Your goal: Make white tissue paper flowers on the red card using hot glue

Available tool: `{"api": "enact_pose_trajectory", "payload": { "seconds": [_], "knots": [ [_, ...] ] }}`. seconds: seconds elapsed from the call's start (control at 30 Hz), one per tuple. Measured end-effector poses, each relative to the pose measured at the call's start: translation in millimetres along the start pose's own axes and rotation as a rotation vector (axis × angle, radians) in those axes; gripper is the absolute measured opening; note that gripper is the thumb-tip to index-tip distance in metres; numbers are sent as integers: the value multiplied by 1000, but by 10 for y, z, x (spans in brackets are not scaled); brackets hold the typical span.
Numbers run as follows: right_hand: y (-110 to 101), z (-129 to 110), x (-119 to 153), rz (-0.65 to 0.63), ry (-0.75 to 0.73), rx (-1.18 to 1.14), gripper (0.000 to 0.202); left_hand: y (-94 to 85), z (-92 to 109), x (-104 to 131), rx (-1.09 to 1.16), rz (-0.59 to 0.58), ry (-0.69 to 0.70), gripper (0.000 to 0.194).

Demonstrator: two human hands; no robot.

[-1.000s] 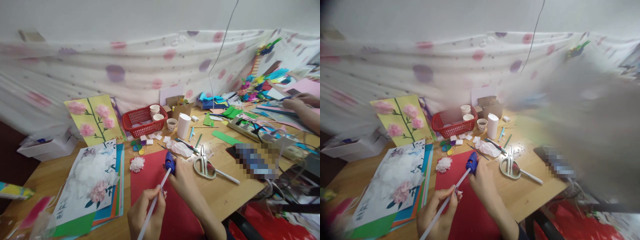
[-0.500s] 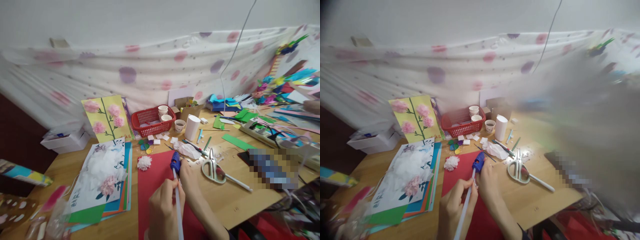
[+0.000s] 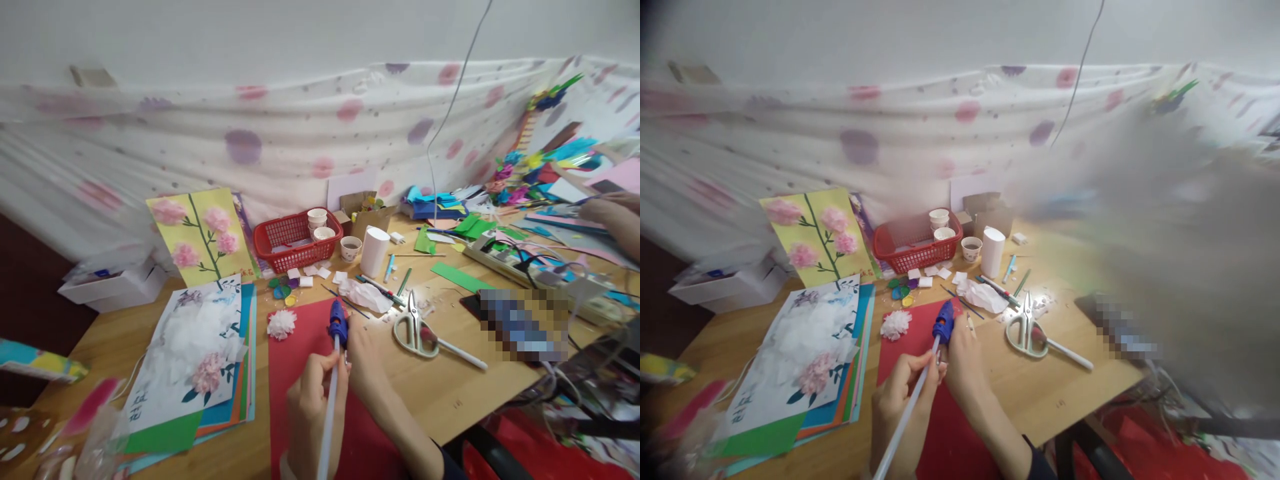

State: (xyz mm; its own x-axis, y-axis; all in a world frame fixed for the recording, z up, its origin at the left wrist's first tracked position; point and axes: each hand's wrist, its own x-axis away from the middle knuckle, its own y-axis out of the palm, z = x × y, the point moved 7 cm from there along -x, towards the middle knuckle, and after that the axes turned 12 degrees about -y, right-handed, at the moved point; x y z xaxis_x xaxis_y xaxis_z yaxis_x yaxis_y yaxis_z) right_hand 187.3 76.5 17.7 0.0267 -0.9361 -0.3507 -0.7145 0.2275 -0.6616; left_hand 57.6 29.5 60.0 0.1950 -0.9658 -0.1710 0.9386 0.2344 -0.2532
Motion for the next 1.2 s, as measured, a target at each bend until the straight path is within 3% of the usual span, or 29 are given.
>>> {"api": "enact_pose_trajectory", "payload": {
  "seconds": [0.07, 0.13, 0.2, 0.27, 0.37, 0.43, 0.5, 0.6, 0.73, 0.87, 1.2],
  "knots": [
    [-8, 25, 0, 27, 15, -58, 24, 28, 48, -29, 3, -30, 49, 11],
    [-21, 49, -26, 17, 55, -162, 20, 92, 123, -78, 3, -155, 108, 7],
    [-48, 59, -72, -29, 91, -255, 16, 128, 198, -138, 7, -330, 159, 18],
    [-66, 112, -103, -125, 181, -322, 21, 35, 223, -247, -11, -428, 186, 35],
    [-87, 258, -101, -296, 374, -440, 48, -369, 84, -560, -166, -308, 217, 28],
    [-159, 294, -161, -325, 378, -542, 55, -629, -149, -798, -333, -227, 222, 27],
    [-243, 295, -257, -343, 337, -573, 58, -752, -449, -993, -473, -236, 221, 44],
    [-332, 265, -414, -385, 285, -456, 61, -699, -882, -1159, -600, -310, 192, 85],
    [-352, 218, -571, -421, 218, -238, 60, -471, -1184, -1177, -714, -347, 192, 107],
    [-247, 214, -561, -498, 170, -119, 62, -366, -1287, -1137, -807, -377, 191, 113],
    [-144, 114, -444, -562, 178, 10, 57, -372, -1317, -1131, -826, -365, 208, 109]
  ]
}}
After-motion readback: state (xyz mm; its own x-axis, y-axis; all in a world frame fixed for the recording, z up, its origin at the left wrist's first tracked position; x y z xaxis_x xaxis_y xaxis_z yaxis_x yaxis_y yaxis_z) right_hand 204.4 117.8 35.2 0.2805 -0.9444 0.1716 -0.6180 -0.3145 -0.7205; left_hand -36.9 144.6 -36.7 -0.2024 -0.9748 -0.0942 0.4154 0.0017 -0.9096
